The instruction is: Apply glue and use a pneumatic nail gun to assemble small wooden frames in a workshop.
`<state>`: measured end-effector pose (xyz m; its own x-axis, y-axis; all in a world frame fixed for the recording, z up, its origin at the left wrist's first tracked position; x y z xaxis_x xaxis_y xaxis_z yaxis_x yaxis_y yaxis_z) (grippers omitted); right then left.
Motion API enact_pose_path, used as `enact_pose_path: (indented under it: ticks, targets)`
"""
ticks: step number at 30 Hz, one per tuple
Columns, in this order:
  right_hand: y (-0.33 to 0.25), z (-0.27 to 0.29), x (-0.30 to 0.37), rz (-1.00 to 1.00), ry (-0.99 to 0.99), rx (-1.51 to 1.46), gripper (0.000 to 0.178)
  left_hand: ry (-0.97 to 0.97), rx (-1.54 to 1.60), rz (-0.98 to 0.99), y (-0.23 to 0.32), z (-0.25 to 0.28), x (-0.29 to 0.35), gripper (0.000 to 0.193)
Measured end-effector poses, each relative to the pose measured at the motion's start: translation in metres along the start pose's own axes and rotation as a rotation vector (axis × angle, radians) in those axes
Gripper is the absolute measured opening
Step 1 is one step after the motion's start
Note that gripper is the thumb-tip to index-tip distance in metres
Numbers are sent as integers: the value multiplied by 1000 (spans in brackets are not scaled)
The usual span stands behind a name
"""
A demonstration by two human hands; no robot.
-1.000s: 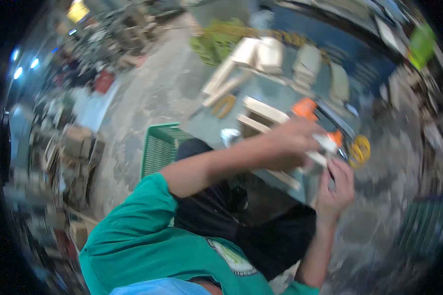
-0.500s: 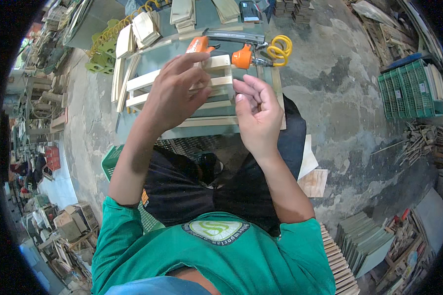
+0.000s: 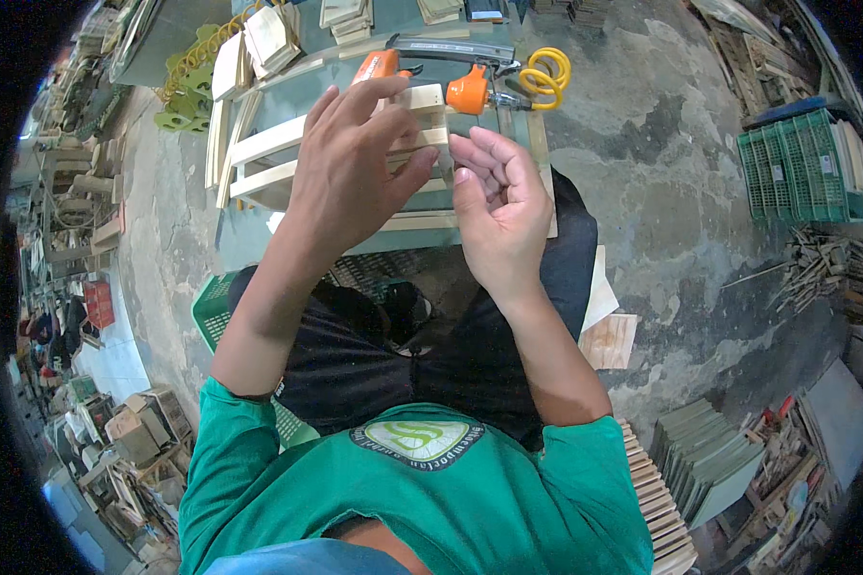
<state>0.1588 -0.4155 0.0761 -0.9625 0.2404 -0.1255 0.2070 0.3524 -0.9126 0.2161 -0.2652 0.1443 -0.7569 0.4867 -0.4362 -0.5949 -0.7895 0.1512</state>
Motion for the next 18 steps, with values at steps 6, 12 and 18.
enact_pose_path:
  ticks: [6,12,18]
  targets:
    - [-3,0,-1,2,-23,36,39,29,7,-2,1,-1,-1,21]
    - [-1,1,-1,26,-41,37,42,33,12,-16,1,-2,-2,22]
    - [-1,2,-2,28,-35,57,42,16,35,-9,1,-2,-3,22]
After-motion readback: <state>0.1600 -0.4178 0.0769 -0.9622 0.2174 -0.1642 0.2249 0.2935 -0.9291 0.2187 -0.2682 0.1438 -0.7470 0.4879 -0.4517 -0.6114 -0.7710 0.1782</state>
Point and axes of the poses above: each hand's wrist, its own x-axis away from the middle knuckle, its own z-axis out of the back of the hand, y = z × x, the point moved 4 cm from there along -x, towards the middle knuckle, and after that the axes turned 10 degrees about -x, right-handed, at the moved point
